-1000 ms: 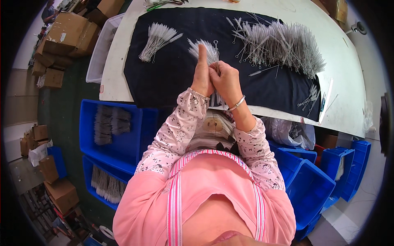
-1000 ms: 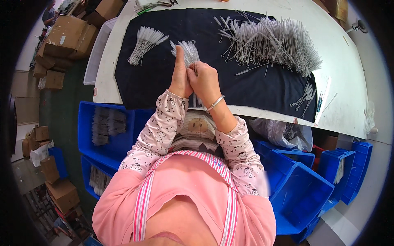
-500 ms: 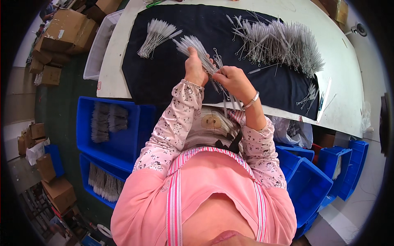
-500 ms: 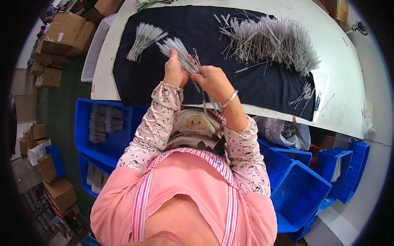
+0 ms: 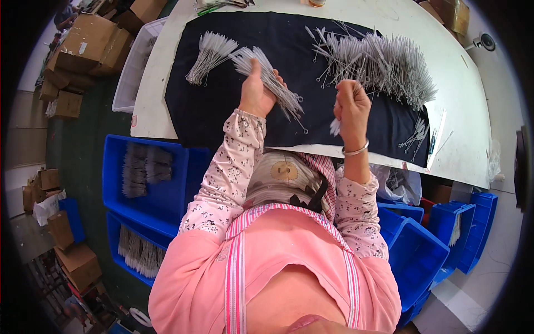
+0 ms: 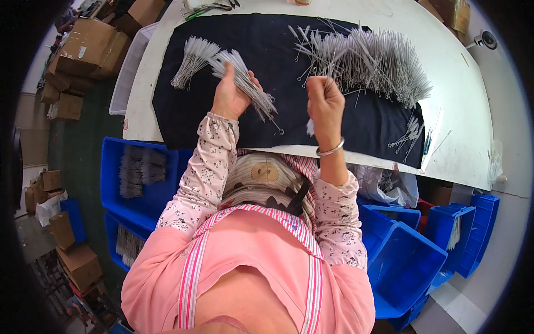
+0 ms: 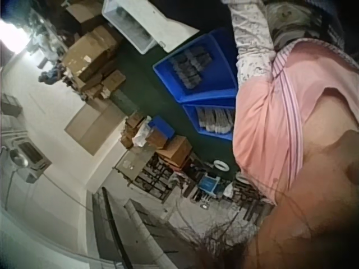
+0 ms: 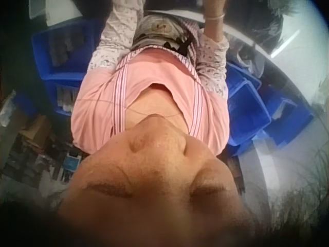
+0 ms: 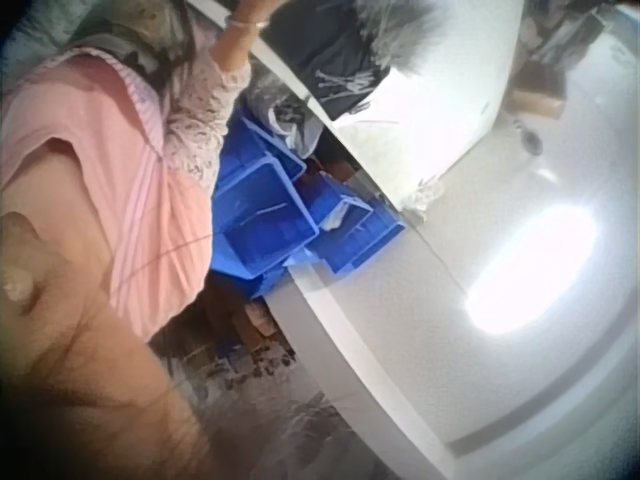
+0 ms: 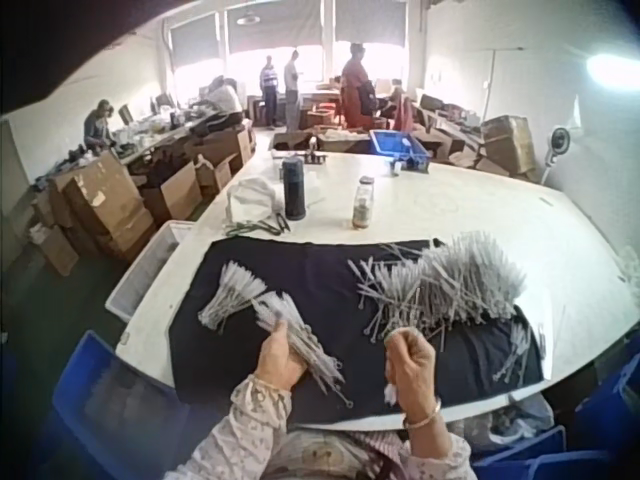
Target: The person gathers loose white wire brushes from a table and aligns them into neat bundles. They hold the bundles in their hands, occasionally adjusting the alignment, and place the finished bundles onto a black mat on the table. The process involves repetitive picking, aligning, and placing of the brushes.
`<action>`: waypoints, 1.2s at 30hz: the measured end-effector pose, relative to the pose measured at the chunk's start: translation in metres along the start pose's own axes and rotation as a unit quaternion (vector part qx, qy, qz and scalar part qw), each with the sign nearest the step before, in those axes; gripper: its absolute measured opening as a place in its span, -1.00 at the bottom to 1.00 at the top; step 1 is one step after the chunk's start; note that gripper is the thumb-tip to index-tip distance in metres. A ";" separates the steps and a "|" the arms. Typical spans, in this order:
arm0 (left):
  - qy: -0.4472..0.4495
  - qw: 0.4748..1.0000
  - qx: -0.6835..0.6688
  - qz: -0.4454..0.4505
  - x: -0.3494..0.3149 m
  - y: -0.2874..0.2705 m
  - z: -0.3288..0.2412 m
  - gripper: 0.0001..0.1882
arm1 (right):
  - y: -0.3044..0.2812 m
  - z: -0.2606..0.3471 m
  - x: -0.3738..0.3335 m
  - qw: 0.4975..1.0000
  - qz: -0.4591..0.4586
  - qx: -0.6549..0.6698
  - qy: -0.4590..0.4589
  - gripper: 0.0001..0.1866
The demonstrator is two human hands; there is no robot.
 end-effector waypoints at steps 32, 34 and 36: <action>-0.119 0.989 -0.083 0.029 0.032 0.001 0.025 -0.89 | 0.002 0.017 0.047 0.977 -0.126 0.130 -0.113 -0.86; -0.141 0.978 -0.155 0.001 0.030 0.008 0.020 -0.89 | -0.011 0.030 0.035 0.973 -0.149 0.101 -0.141 -0.80; -0.138 0.979 -0.150 -0.005 0.022 0.015 0.015 -0.88 | -0.024 0.029 0.015 0.984 -0.093 0.136 -0.067 -0.69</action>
Point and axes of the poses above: each hand's wrist, its own x-axis towards the middle knuckle, its own y-axis out of the palm, z = x × y, the point moved 3 cm from there along x, towards the middle knuckle, and after that the axes turned 1 degree about -x, right-handed, at the moved point
